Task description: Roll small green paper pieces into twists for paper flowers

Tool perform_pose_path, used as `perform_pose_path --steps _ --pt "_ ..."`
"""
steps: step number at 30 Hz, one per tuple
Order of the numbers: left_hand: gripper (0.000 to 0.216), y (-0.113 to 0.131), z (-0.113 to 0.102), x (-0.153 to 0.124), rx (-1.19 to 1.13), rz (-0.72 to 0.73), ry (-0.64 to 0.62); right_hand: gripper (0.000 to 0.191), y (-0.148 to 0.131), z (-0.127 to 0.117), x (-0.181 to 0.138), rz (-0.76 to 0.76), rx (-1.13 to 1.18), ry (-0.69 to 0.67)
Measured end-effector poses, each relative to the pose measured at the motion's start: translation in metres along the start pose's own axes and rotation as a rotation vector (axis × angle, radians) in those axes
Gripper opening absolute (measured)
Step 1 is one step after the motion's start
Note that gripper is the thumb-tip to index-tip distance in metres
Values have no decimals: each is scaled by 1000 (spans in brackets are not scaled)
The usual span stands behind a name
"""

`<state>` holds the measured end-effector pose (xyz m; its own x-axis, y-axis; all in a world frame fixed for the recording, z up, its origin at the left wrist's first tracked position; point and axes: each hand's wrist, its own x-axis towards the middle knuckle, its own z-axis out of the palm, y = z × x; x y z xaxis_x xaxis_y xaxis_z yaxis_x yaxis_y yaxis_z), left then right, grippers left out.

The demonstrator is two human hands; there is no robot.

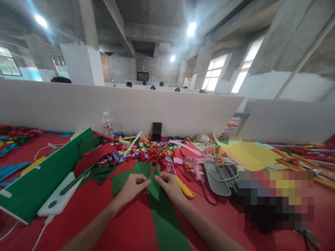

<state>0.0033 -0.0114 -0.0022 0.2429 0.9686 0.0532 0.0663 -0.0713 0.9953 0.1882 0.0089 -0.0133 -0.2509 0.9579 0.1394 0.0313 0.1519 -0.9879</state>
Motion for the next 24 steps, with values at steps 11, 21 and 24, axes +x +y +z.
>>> perform_pose_path --steps 11,21,24 --pt "38 -5 1 -2 96 20 -16 39 -8 1 1 -43 25 96" --pt "40 -3 -1 -2 67 -13 -19 41 -14 -1 -2 18 29 109" --pt "41 -3 0 -2 84 -14 -25 40 -13 -1 -1 12 48 129"
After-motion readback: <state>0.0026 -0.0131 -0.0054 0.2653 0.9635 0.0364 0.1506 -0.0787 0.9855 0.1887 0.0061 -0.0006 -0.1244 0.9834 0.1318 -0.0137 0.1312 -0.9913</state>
